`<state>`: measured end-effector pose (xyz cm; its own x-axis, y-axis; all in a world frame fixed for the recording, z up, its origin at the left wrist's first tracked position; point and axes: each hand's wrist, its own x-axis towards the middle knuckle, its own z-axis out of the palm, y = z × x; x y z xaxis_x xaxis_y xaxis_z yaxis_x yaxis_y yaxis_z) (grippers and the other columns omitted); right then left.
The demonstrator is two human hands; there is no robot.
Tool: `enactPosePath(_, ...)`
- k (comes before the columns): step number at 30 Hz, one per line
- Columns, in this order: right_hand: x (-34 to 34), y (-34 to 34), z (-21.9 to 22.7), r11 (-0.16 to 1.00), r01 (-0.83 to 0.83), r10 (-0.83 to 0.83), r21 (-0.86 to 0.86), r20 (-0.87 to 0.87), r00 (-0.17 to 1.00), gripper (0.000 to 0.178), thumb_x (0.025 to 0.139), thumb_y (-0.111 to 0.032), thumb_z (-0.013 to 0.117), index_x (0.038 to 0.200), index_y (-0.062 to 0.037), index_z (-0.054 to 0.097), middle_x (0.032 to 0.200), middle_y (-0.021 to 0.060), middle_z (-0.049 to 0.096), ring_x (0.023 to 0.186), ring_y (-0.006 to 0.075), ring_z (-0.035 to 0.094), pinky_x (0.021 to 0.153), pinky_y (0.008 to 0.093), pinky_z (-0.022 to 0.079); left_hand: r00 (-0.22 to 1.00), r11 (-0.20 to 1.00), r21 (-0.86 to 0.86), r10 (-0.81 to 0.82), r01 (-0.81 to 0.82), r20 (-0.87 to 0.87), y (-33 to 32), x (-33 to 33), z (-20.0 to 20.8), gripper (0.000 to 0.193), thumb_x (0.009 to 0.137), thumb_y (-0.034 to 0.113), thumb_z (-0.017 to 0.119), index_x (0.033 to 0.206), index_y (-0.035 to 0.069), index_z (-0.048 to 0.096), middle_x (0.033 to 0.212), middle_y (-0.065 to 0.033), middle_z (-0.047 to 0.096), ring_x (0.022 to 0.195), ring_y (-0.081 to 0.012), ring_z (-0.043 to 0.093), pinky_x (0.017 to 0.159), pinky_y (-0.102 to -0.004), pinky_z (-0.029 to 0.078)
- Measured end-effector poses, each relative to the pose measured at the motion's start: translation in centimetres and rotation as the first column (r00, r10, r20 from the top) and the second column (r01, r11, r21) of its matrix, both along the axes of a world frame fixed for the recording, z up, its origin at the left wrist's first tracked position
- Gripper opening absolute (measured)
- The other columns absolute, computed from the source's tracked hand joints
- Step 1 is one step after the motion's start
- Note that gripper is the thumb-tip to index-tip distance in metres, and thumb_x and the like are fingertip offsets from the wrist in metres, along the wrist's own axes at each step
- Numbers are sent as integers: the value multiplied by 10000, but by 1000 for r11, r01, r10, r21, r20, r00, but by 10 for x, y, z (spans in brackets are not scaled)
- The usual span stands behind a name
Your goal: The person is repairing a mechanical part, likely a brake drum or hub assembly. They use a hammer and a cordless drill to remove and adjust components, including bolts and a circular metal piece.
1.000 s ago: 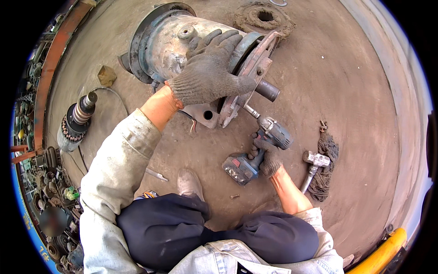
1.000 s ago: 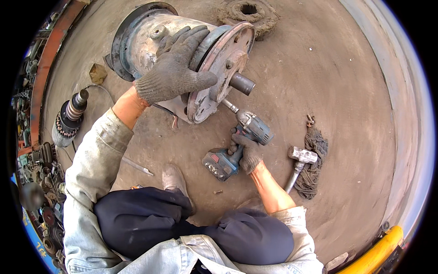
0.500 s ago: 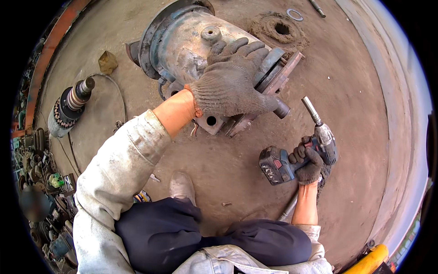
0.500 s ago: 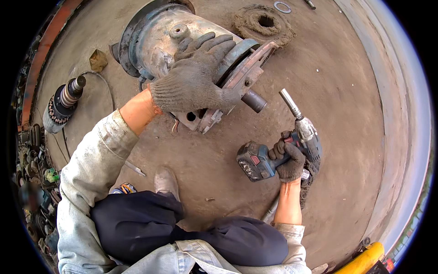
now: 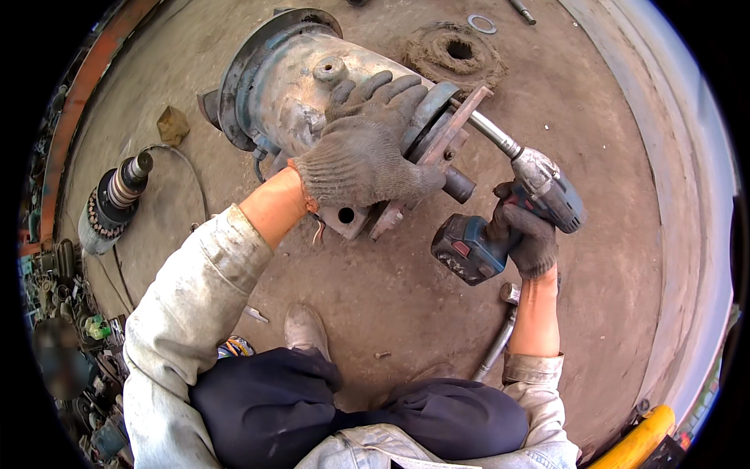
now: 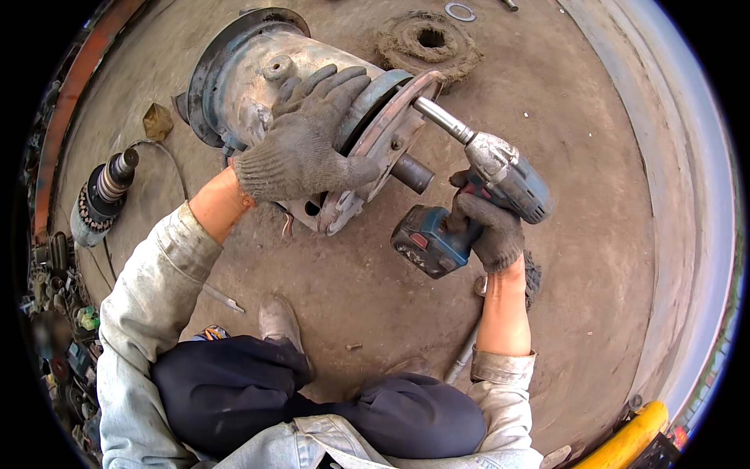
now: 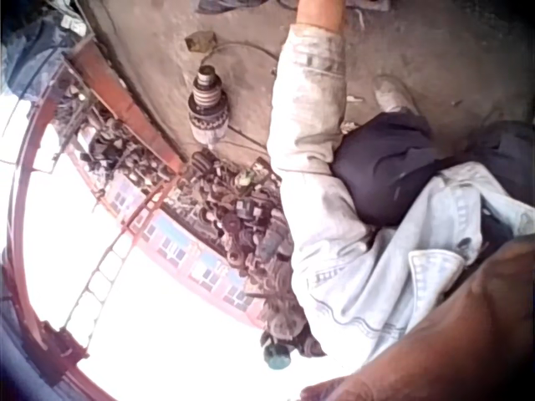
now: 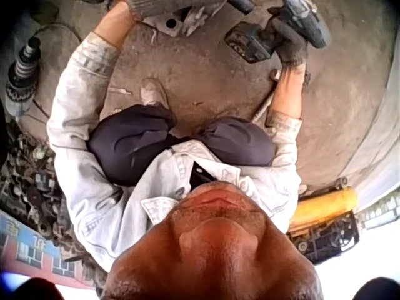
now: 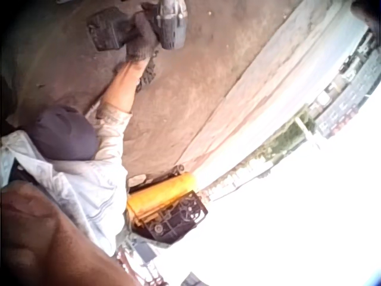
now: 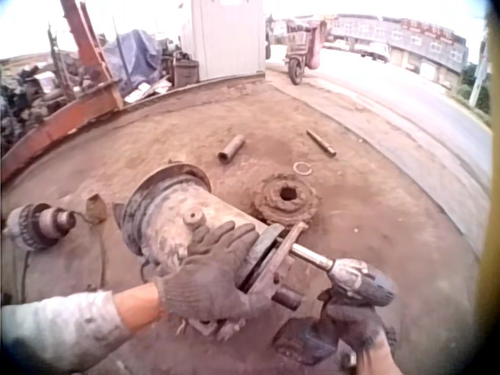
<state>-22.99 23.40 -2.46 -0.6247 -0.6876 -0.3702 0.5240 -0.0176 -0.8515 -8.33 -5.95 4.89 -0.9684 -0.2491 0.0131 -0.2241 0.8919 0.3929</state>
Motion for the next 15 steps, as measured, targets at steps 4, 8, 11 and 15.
enactPosePath(4, -5, -4, -8, 983, 65, 9, 171, -401, 916, 441, 816, -87, 809, 1236, 28, 743, 896, 37, 674, 800, 176, 664, 743, 332, 568, 1000, 999, 40, 18, -17, -14, 0, 2, -1, 1123, 832, 682, 760, 1716, 83, 409, 1768, -207, 395, 1689, -438, 243, 1390, -584, 97)
enactPosePath(8, -9, -5, 0, 999, -22, 21, 29, 24, 999, 373, 824, -78, 811, 1174, -3, 706, 832, 44, 645, 693, 178, 613, 655, 361, 525, 998, 999, 37, 24, -22, -57, 1, 6, -4, 1111, 843, 695, 754, 1707, 81, 421, 1759, -206, 407, 1683, -438, 256, 1385, -585, 111)
enactPosePath(11, -2, -1, -6, 995, -21, 43, -97, 232, 972, 307, 859, -49, 787, 1145, -25, 677, 785, 63, 631, 634, 207, 587, 640, 396, 516, 997, 999, 41, 26, -23, -74, 5, 6, 2, 1099, 848, 692, 759, 1697, 74, 434, 1744, -213, 423, 1676, -445, 267, 1377, -582, 144)
enactPosePath(15, -2, -3, -18, 998, 18, -7, -67, 162, 987, 298, 845, -43, 779, 1116, -36, 655, 767, 63, 616, 610, 202, 569, 622, 396, 501, 998, 999, 22, 32, -31, -62, 3, 5, 1, 1291, 739, 810, 800, 1709, 54, 409, 1737, -228, 409, 1650, -475, 300, 1355, -593, 183)
